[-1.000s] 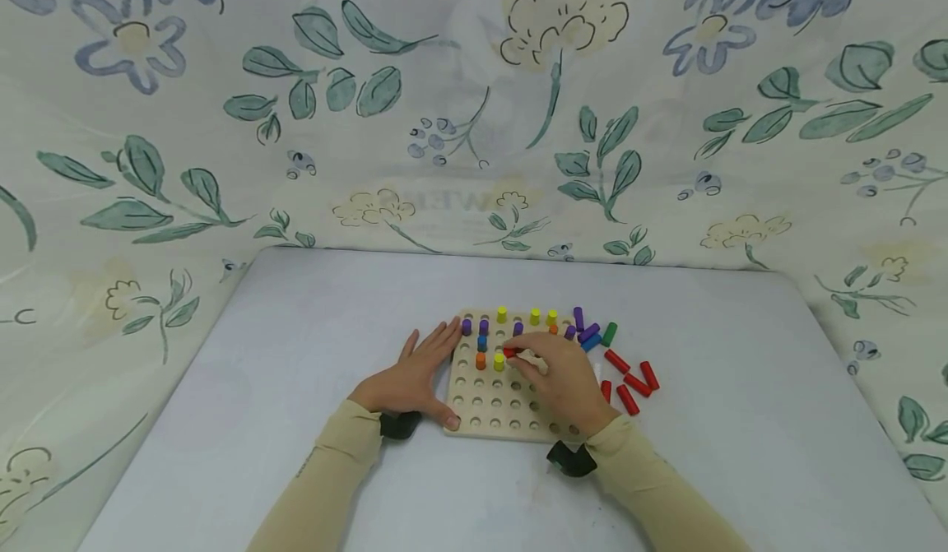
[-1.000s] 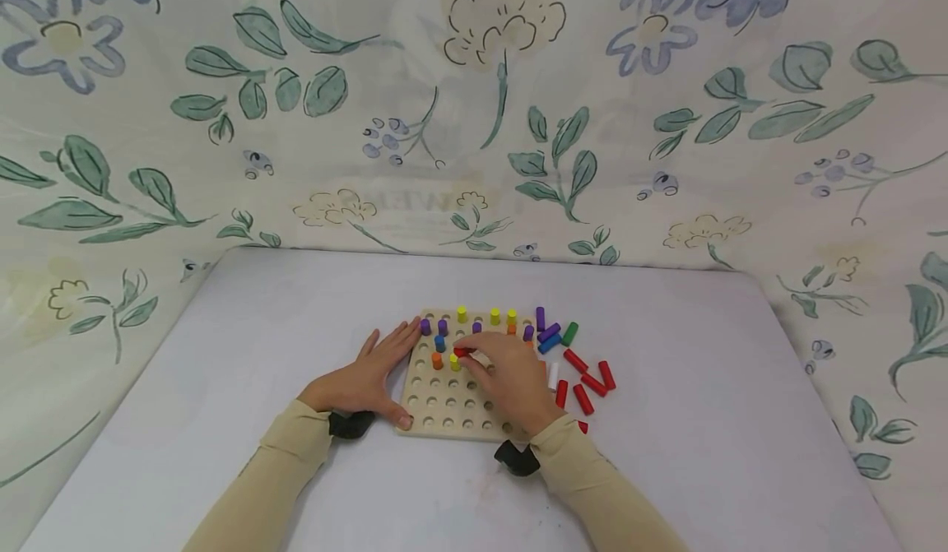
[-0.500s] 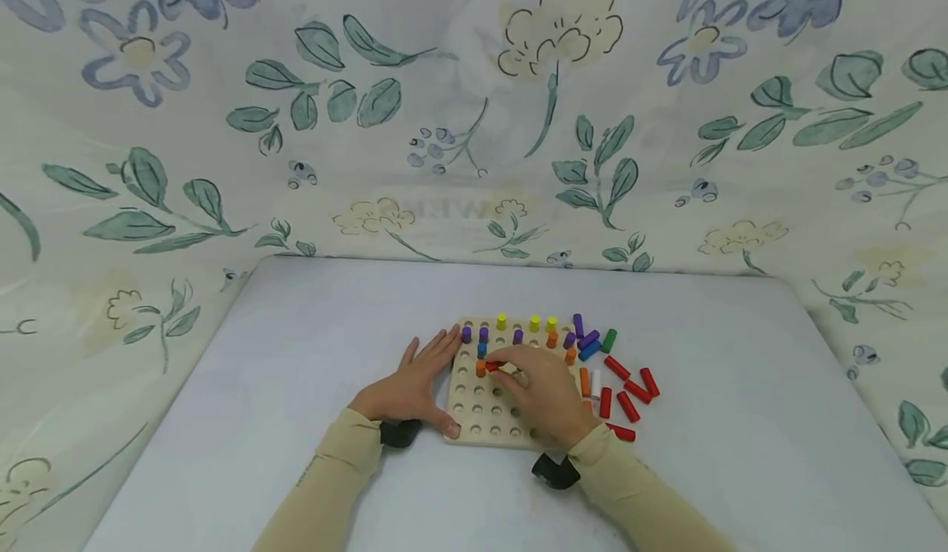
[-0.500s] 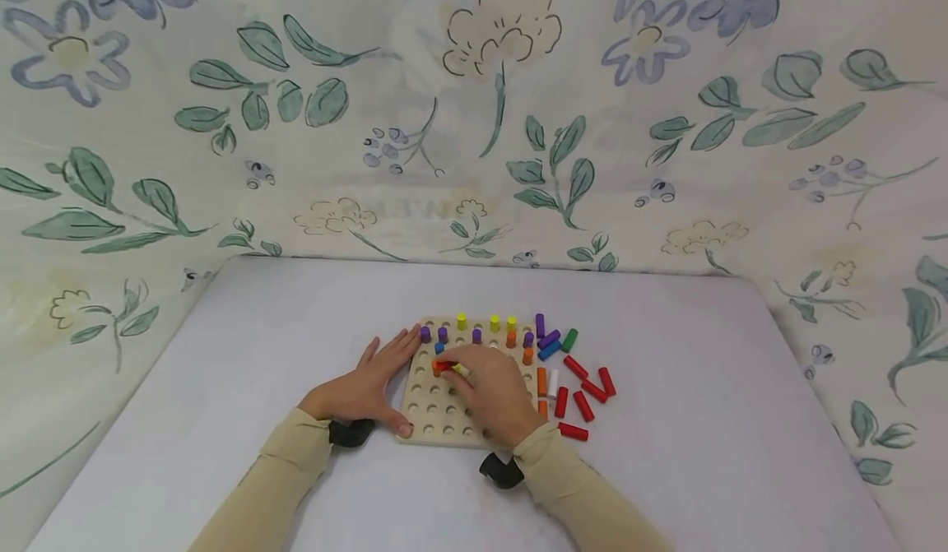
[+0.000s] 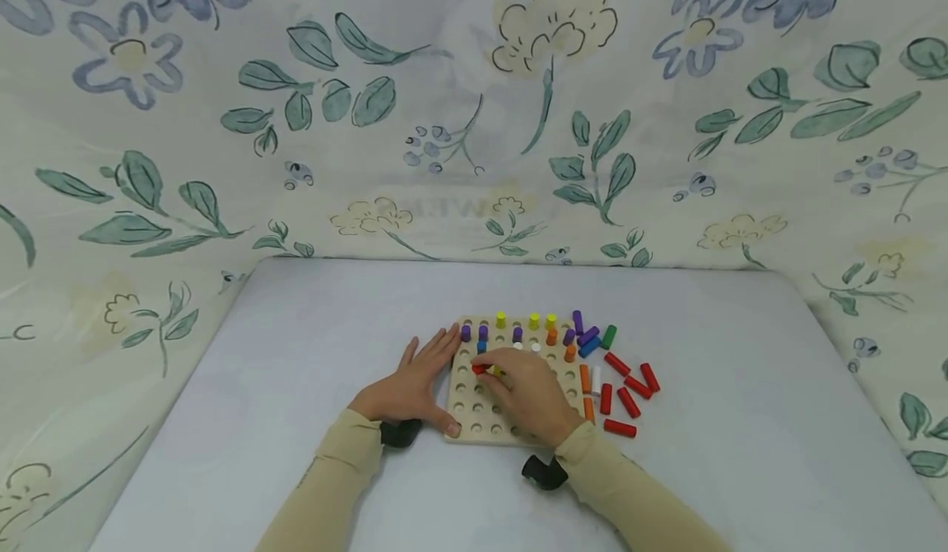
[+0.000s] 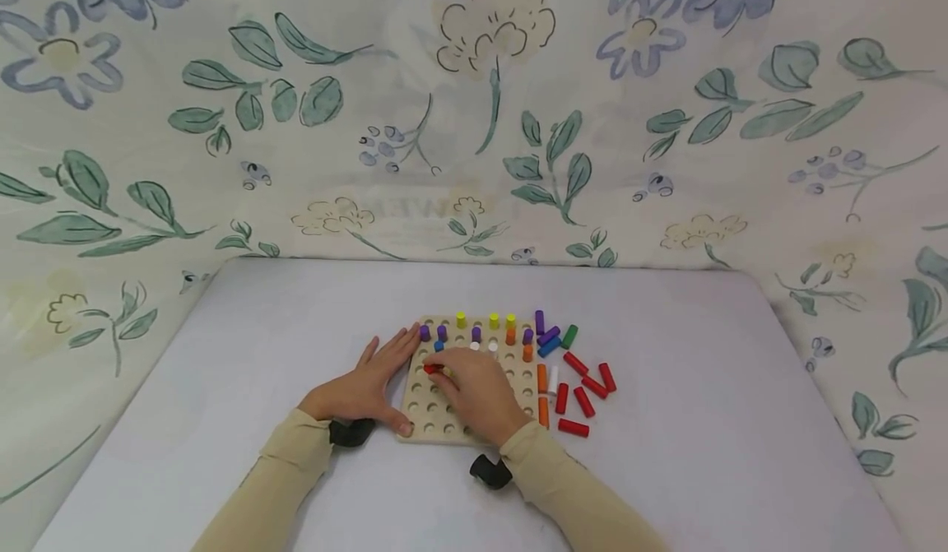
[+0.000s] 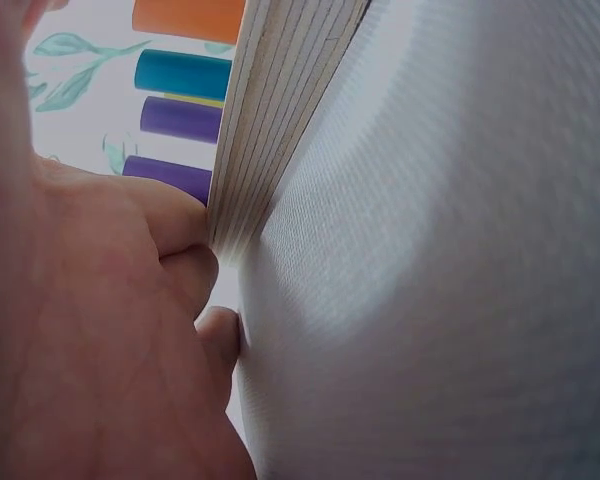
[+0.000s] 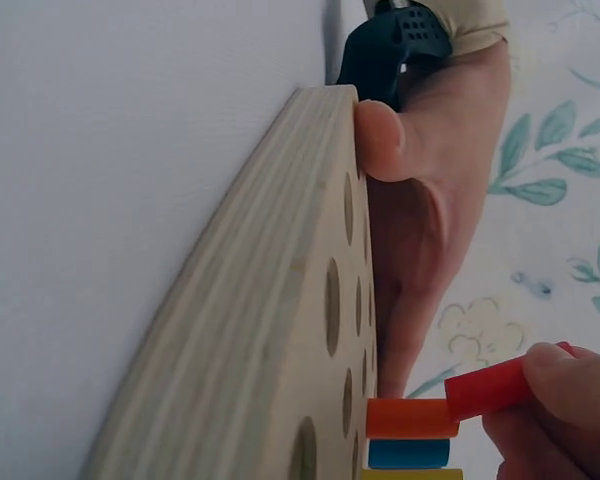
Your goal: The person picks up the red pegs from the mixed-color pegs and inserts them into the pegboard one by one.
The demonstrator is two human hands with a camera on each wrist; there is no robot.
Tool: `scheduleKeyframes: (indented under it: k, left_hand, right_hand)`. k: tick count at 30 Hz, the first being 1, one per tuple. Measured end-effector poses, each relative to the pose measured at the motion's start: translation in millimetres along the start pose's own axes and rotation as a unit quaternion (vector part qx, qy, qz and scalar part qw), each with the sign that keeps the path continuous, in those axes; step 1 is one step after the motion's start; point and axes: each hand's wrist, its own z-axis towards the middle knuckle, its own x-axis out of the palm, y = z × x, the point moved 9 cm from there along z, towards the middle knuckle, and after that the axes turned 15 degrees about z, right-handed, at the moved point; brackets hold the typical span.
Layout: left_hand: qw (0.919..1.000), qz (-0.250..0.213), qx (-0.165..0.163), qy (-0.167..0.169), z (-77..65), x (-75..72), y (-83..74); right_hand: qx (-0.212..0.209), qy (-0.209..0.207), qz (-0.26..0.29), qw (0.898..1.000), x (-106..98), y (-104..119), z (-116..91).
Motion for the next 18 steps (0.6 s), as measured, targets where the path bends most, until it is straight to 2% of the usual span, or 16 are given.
scheduleKeyframes:
  k: [10, 18]
  left_hand:
    - [1.0, -0.003, 0.006, -0.006, -0.1, -1.4, -2.4]
    - [1.0, -0.006, 0.006, -0.005, -0.7, -1.7, -2.4]
  right_hand:
    - [-0.016, 0.015, 0.029, 0.999, 10.8, -1.6, 2.7]
    - [-0.023, 0.027, 0.027, 0.999, 16.4, -0.1, 3.3]
